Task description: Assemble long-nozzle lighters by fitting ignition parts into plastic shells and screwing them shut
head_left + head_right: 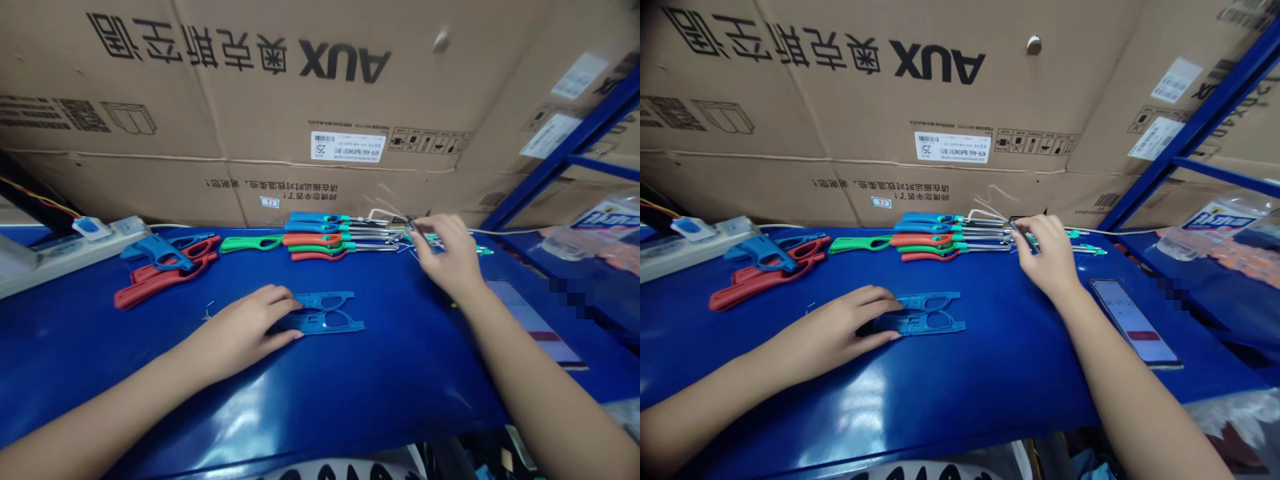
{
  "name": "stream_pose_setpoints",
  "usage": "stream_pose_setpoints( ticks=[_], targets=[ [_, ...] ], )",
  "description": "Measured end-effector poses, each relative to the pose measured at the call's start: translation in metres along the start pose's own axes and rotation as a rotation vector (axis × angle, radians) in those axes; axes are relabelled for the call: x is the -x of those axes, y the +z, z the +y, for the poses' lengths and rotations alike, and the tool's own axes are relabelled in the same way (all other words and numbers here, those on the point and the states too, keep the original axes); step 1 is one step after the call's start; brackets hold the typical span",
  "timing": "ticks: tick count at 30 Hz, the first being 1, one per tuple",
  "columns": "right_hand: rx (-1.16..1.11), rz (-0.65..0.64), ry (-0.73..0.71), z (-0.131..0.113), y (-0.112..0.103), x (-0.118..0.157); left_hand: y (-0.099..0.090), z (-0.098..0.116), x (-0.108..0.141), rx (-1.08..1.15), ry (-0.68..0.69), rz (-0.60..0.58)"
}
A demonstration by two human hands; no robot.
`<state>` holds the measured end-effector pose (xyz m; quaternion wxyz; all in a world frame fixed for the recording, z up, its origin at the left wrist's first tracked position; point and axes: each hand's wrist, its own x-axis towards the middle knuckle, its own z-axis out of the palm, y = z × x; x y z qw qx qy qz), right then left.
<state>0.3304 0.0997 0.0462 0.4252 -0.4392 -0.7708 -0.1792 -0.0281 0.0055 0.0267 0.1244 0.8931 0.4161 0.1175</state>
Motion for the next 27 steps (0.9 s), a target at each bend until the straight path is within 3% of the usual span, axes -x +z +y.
stream_pose_setpoints(
  ticks=[5,10,12,18,22,27],
  targets=[
    [-0.3,-0.145,0.015,-0.045,0.009,0.012,-0.007,-0.008,-0.004,0.016,-0.041,0.054],
    [-0.48,-0.241,-0.014,-0.079,0.009,0.022,-0.012,0.003,-0.005,0.106,-0.116,0.417],
    [-0.539,-0.284,-0.045,-0.09,0.006,0.025,-0.013,0.011,-0.003,0.149,-0.111,0.481],
    [-0.679,-0.426,-0.134,-0.112,0.006,0.037,-0.003,0.028,0.002,0.18,-0.047,0.481],
    [-0.723,-0.476,-0.19,-0.118,0.011,0.044,0.004,0.03,0.004,0.059,-0.015,0.515],
    [-0.701,-0.494,-0.218,-0.12,0.013,0.047,0.003,0.029,0.004,0.084,0.002,0.51]
  ],
)
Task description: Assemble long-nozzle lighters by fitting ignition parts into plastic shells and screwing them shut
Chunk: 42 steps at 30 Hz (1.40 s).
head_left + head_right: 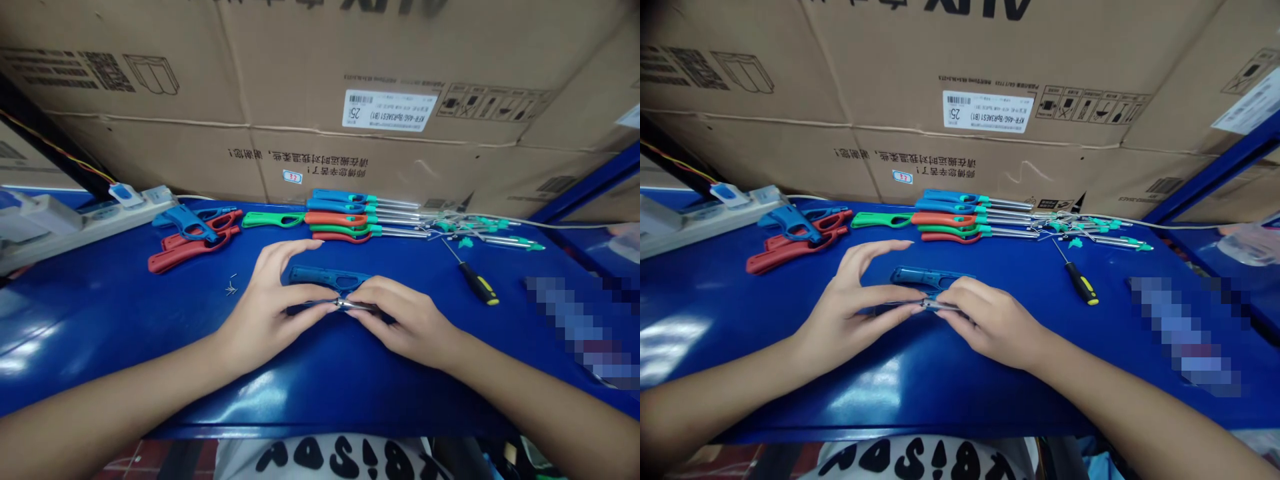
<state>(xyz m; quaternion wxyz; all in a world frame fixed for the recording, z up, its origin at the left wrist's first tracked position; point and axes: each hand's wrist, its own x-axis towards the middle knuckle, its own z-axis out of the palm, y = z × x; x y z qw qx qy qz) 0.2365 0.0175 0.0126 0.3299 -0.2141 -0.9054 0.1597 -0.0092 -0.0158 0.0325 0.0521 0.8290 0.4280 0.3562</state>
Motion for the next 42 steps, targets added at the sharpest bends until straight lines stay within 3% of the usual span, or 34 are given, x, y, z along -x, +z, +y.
stream_pose_setpoints(
  ticks=[10,15,20,26,33,38,42],
  targets=[
    [0.299,-0.046,-0.207,-0.002,-0.008,0.002,0.001,0.002,0.0,0.143,0.008,-0.01],
    [0.364,-0.131,-0.268,-0.001,-0.01,0.001,0.003,0.002,-0.001,0.189,-0.006,-0.056],
    [0.3,-0.144,-0.097,0.001,-0.014,-0.001,0.004,-0.002,0.0,0.14,-0.062,-0.111],
    [0.316,-0.067,0.051,0.01,-0.028,0.0,0.006,-0.01,-0.002,0.122,-0.172,-0.24],
    [0.271,-0.005,0.092,0.017,-0.038,-0.001,0.014,-0.015,0.0,0.239,-0.229,-0.233],
    [0.24,-0.11,0.165,0.021,-0.042,-0.001,0.012,-0.011,0.001,0.31,-0.188,-0.155],
    [0.04,-0.287,0.223,0.02,-0.049,-0.002,0.008,-0.008,-0.001,0.28,-0.184,-0.046]
  ],
)
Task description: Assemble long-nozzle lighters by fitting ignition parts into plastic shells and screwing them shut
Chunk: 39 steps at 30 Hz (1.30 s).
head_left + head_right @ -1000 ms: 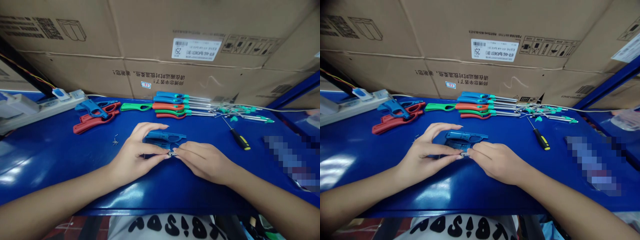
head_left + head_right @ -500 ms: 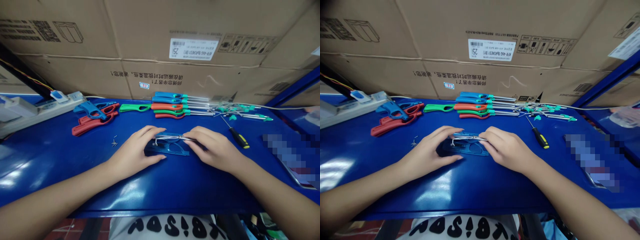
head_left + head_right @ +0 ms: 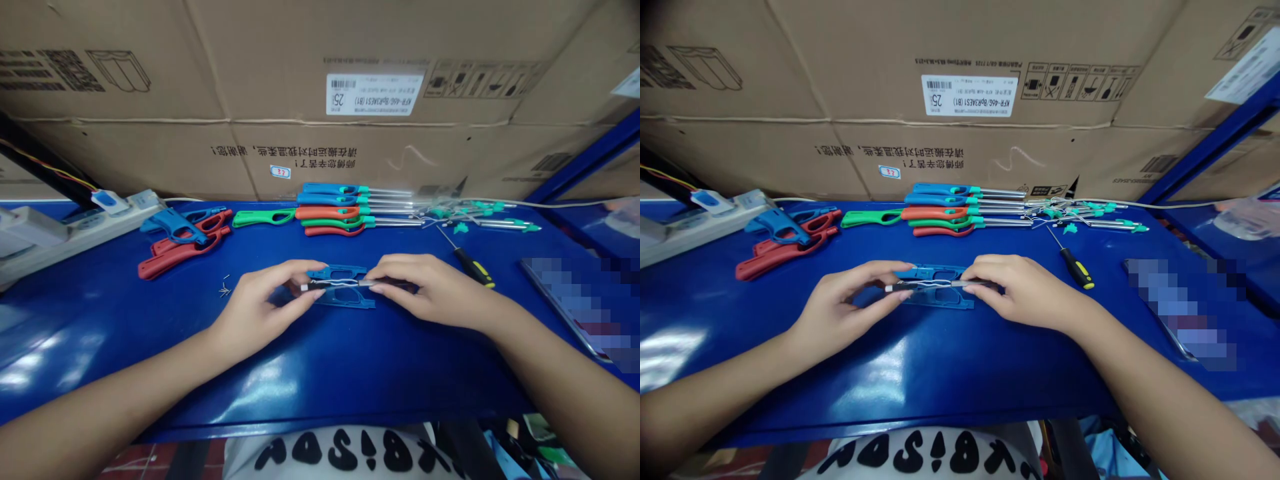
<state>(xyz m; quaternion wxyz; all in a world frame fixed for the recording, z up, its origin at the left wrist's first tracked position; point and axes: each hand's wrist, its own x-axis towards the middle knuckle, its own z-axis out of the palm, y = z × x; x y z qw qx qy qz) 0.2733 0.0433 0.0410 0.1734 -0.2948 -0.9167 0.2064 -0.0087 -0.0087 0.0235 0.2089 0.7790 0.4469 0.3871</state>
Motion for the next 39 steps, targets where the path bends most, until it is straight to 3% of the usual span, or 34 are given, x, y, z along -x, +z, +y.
stream_pose_setpoints(
  ticks=[7,13,19,28,39],
  targets=[
    [-0.227,-0.203,0.04,-0.005,-0.006,0.001,0.0,-0.004,-0.006,-0.033,-0.026,-0.024],
    [-0.207,-0.2,0.152,-0.002,-0.008,0.0,0.006,-0.017,-0.008,-0.077,0.003,-0.131],
    [-0.139,-0.24,0.222,-0.002,-0.009,0.002,0.008,-0.021,-0.006,-0.135,0.089,-0.186],
    [0.002,-0.276,0.159,-0.001,-0.007,0.004,0.009,-0.022,-0.006,-0.206,0.191,-0.248],
    [0.386,-0.327,0.097,-0.014,-0.004,0.001,0.008,-0.022,-0.005,-0.247,0.211,-0.269]
  ],
)
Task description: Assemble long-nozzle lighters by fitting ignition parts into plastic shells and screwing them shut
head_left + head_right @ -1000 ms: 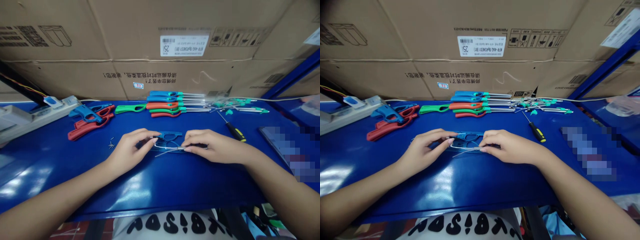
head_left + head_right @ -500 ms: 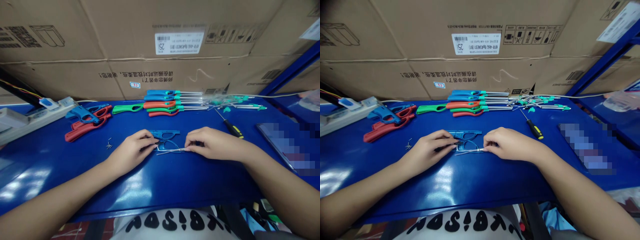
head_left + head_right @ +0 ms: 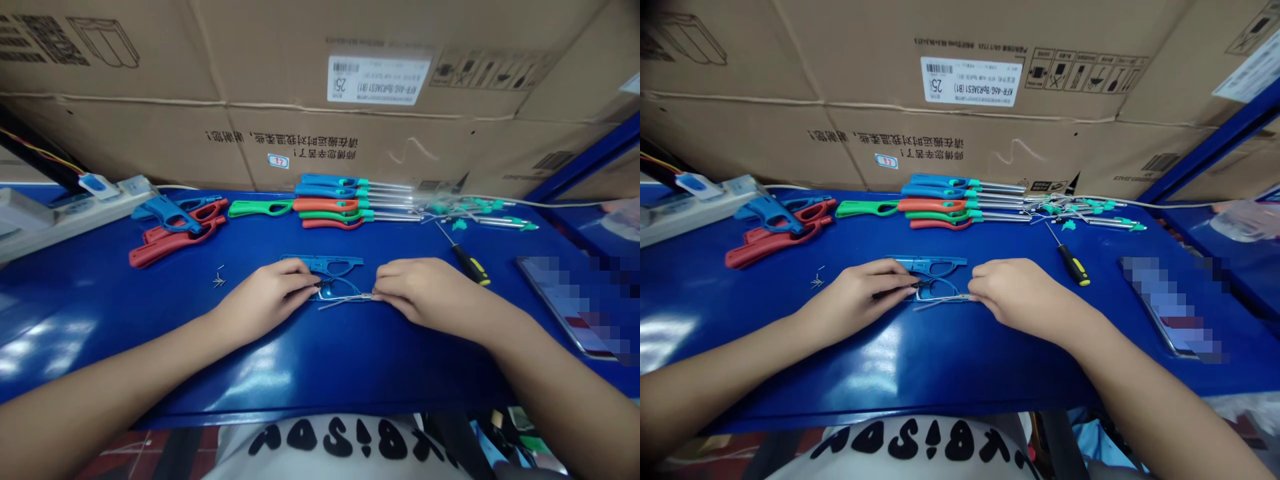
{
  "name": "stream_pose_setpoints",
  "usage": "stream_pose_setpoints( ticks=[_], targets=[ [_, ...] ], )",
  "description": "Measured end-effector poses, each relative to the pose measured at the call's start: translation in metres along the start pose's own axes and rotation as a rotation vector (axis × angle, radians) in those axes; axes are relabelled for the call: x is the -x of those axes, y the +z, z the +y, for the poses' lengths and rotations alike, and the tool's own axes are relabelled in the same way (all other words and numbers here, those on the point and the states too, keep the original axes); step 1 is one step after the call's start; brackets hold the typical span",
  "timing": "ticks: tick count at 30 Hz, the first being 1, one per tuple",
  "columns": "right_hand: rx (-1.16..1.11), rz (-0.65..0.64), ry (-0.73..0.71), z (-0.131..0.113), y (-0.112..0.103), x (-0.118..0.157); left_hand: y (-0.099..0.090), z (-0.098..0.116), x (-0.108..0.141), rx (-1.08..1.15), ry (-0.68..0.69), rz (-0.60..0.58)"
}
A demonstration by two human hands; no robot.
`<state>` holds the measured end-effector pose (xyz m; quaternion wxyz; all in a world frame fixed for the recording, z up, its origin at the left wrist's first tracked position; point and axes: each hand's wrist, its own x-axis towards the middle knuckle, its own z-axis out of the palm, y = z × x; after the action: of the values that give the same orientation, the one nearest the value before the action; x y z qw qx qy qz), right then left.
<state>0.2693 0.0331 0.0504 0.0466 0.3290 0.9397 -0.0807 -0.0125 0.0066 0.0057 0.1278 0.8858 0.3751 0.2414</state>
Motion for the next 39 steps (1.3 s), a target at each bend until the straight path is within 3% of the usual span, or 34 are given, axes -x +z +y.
stream_pose_setpoints(
  ticks=[7,22,30,39],
  targets=[
    [-0.018,-0.068,0.022,-0.003,-0.001,-0.004,0.0,0.003,-0.001,0.04,-0.031,-0.011],
    [-0.411,0.106,-0.006,0.014,0.009,-0.007,-0.007,0.003,-0.001,0.124,-0.133,0.004],
    [-0.346,0.158,-0.046,0.005,0.012,-0.009,-0.003,0.005,0.001,0.011,-0.037,-0.018],
    [-0.037,0.25,-0.252,-0.019,0.037,-0.022,0.0,0.005,0.001,0.012,-0.048,-0.004]
  ],
)
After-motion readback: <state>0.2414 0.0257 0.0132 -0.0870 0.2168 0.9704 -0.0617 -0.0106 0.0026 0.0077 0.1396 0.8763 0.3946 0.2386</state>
